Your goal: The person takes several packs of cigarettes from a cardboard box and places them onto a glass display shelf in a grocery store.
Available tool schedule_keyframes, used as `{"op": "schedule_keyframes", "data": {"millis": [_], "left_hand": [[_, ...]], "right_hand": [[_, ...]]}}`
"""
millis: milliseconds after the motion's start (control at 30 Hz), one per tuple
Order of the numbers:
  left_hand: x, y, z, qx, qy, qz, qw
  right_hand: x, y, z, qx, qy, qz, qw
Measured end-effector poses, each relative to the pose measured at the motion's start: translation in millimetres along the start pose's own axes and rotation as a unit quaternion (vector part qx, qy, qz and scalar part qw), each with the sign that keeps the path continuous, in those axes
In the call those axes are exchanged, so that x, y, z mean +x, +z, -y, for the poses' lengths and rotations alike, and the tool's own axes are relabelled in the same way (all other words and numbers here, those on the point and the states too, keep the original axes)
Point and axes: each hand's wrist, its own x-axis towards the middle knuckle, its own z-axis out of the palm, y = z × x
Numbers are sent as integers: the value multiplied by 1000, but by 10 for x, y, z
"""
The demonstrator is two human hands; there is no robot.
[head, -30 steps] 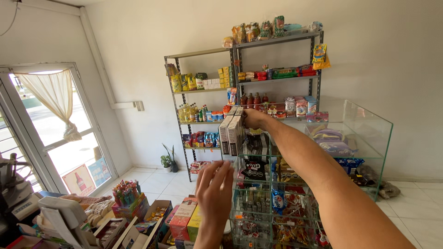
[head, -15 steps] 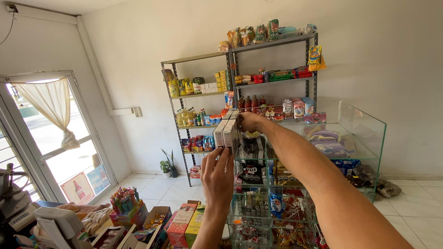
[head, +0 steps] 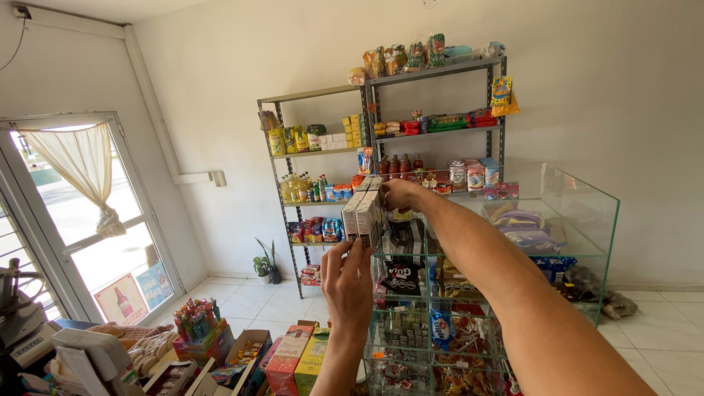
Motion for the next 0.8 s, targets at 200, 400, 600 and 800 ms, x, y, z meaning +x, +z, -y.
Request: {"op": "schedule_keyframes", "data": {"millis": [200, 400, 600, 800], "left_hand": [[-29, 32, 22, 3, 3, -8, 1000], [-52, 83, 57, 0, 11, -25, 1000], [-43, 92, 33, 2, 16, -34, 999], [-60, 92, 33, 6, 14, -26, 1000]], "right_hand": [[118, 19, -50, -22, -6, -8, 1000], [235, 75, -102, -70, -6, -25, 997], [491, 119, -224, -167, -38, -51, 984], [270, 68, -98, -96, -16, -62, 993]]}}
